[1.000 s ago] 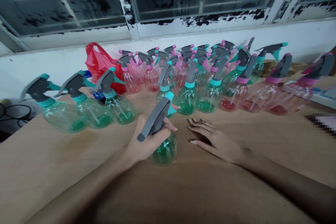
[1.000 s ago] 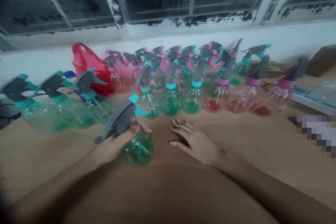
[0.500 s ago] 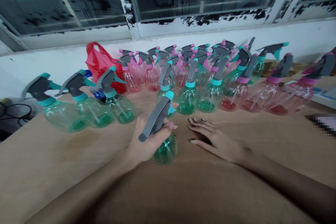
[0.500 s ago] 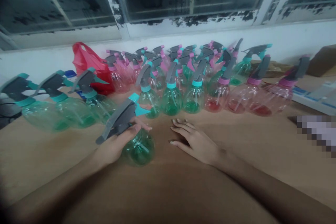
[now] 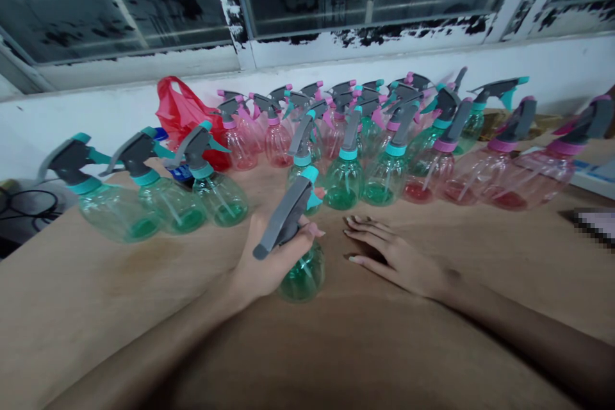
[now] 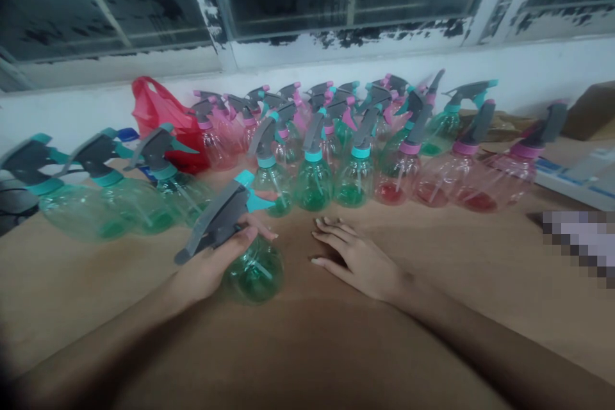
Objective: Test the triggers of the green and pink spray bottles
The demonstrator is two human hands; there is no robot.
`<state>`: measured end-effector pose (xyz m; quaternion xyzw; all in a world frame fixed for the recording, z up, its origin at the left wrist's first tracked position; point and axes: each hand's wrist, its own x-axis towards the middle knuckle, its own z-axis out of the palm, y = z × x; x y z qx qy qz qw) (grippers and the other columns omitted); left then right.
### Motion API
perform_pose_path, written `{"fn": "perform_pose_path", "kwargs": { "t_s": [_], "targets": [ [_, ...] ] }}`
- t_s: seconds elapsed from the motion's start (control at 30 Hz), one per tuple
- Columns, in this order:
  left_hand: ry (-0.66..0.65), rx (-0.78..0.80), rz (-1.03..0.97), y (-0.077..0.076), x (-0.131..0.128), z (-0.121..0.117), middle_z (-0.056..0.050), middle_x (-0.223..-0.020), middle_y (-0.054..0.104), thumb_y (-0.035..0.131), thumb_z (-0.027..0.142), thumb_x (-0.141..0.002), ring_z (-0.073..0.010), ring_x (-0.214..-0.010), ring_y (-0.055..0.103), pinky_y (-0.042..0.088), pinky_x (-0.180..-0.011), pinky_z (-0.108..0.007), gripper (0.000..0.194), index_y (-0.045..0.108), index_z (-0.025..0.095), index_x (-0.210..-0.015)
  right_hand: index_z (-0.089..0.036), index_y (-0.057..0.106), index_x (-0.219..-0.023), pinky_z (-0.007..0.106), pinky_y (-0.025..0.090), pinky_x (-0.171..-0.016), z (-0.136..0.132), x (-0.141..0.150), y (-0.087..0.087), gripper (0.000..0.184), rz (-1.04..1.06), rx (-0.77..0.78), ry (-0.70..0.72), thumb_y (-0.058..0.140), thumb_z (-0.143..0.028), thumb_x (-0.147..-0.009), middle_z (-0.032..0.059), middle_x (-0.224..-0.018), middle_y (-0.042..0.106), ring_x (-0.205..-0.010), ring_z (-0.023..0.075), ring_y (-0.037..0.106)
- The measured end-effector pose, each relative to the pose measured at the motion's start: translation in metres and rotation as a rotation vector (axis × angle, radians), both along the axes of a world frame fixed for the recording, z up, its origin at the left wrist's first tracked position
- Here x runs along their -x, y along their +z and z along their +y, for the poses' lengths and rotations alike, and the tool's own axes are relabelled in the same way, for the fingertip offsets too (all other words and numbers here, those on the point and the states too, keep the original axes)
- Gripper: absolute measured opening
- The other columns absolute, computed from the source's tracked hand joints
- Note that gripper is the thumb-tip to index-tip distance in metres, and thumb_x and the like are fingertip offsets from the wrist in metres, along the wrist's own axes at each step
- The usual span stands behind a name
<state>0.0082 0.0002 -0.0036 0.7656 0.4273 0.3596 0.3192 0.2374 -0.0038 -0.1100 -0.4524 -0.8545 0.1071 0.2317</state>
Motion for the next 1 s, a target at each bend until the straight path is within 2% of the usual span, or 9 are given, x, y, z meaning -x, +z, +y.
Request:
{"fn": "perform_pose_path", "kwargs": {
  "t_s": [0.1,0.27,0.4,0.67,0.87,1.0],
  "targets": [
    [-0.002,-0.006,0.001,0.0001,-0.0001,-0.0002,-0.007,-0.103,0.069,0.048,0.026,-0.081,-0.0222,-0.087,0.067,0.051,-0.084,-0.037,0.022,0.065,0.021,-0.069,-0.024,0.048,-0.13,0.047,0.031,-0.108,0.0001,-0.0002,-0.0005,0.047,0.012,0.001,0.002,0.044,-0.047,-0.089,0.0049,-0.139,0.046,-0.131,0.0232,0.036],
    [0.006,-0.003,0.006,-0.0005,0.0002,0.0,-0.004,-0.083,0.071,0.048,0.028,-0.081,-0.0228,-0.088,0.067,0.052,-0.081,-0.036,0.022,0.065,0.022,-0.069,-0.023,0.045,-0.132,0.047,0.03,-0.109,0.0002,-0.0004,-0.0007,0.049,-0.013,0.002,0.002,0.043,-0.048,-0.089,0.0053,-0.14,0.045,-0.132,0.0227,0.035],
    [-0.015,0.017,0.006,0.0002,-0.0004,-0.0003,-0.004,-0.083,0.07,0.047,0.027,-0.081,-0.0207,-0.084,0.067,0.052,-0.081,-0.034,0.021,0.064,0.021,-0.07,-0.021,0.046,-0.131,0.045,0.029,-0.11,0.0007,-0.0007,-0.0014,0.05,-0.038,-0.001,-0.002,0.043,-0.048,-0.09,0.0056,-0.14,0.045,-0.132,0.0218,0.034],
    [0.008,0.012,-0.015,-0.0006,0.0005,-0.0009,-0.004,-0.077,0.068,0.049,0.028,-0.08,-0.0219,-0.085,0.067,0.052,-0.081,-0.036,0.019,0.062,0.022,-0.068,-0.023,0.047,-0.131,0.046,0.031,-0.109,0.0005,-0.0007,0.0001,0.048,-0.033,-0.012,0.004,0.044,-0.048,-0.089,0.0055,-0.14,0.045,-0.131,0.0228,0.036],
    [0.004,0.021,-0.008,-0.0009,0.001,0.0007,-0.004,-0.083,0.068,0.048,0.028,-0.081,-0.0212,-0.081,0.067,0.052,-0.08,-0.036,0.019,0.062,0.022,-0.069,-0.026,0.046,-0.131,0.048,0.032,-0.108,0.0001,-0.0001,-0.0003,0.048,0.011,-0.014,0.003,0.044,-0.047,-0.089,0.0047,-0.138,0.047,-0.131,0.0235,0.037],
    [0.017,0.006,-0.009,-0.0008,0.0,0.0004,-0.005,-0.081,0.069,0.048,0.028,-0.081,-0.0219,-0.088,0.067,0.051,-0.082,-0.034,0.021,0.063,0.021,-0.068,-0.026,0.047,-0.131,0.048,0.032,-0.108,0.0007,-0.0005,-0.0012,0.047,0.017,-0.013,0.009,0.045,-0.047,-0.089,0.0043,-0.138,0.047,-0.13,0.0238,0.037]
  ]
}}
